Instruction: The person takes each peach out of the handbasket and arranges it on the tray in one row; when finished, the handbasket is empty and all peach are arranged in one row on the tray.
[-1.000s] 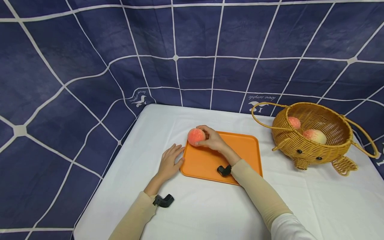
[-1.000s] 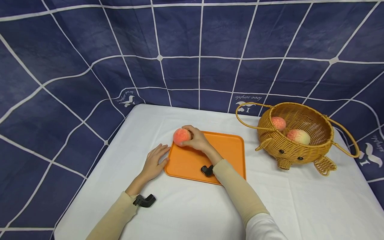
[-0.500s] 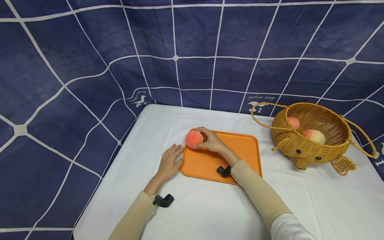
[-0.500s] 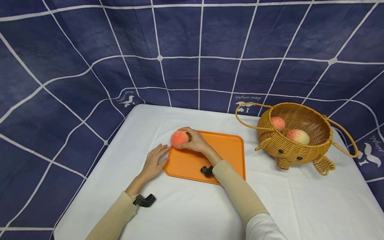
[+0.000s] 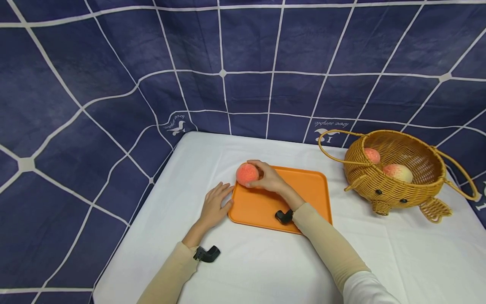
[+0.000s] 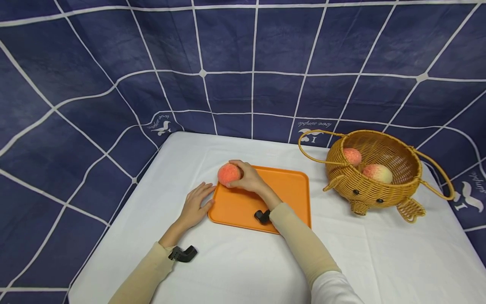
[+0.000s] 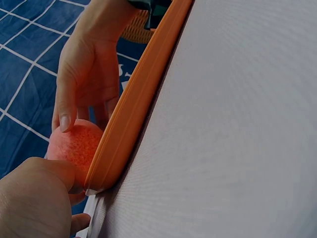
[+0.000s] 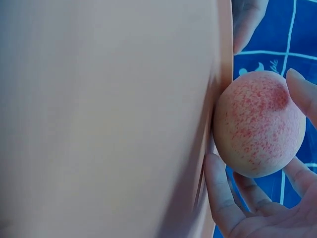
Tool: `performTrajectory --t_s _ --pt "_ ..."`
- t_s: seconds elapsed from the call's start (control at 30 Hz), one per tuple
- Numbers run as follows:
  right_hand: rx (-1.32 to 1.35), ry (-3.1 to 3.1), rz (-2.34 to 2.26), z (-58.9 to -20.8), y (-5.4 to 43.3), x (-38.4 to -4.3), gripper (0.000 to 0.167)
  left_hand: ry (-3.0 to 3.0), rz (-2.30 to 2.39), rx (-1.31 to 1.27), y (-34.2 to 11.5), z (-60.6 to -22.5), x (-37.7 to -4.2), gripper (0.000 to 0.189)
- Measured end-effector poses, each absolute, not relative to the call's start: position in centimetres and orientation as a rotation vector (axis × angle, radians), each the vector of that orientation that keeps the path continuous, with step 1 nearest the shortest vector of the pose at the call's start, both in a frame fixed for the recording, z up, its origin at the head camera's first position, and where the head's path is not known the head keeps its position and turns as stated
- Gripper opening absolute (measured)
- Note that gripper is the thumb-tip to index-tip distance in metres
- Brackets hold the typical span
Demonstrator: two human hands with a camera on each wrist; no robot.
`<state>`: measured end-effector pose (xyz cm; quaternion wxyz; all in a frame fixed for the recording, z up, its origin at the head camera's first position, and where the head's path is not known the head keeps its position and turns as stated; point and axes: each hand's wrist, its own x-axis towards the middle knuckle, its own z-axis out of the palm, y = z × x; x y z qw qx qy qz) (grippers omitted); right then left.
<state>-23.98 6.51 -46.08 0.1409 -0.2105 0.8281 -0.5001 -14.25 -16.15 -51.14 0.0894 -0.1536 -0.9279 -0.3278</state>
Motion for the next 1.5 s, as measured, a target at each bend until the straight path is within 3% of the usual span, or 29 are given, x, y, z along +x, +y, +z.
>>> performTrajectory --t_s 0.73,1.0,1.33,1.5 --pt "-0.565 2.418 -1.545 -44.8 9.2 -23.9 0.083 -2.759 -0.978 -0.511 -14.9 -51.1 -14.6 0.048" --pt "-0.71 2.465 -1.592 -40.7 11.5 -21.6 0.081 -2.736 -0.966 -0.511 -15.0 -51.1 -14.5 0.047" --pt "-0.879 2.566 -1.693 -34.3 20.0 -17.5 0.08 -2.779 -1.005 -0.446 -15.8 -50.9 -14.1 0.047" --pt "-0.686 2.82 -1.67 -31.7 26.4 -16.6 0.082 -2.773 -1.003 -0.449 -15.9 -51.0 -14.2 0.046"
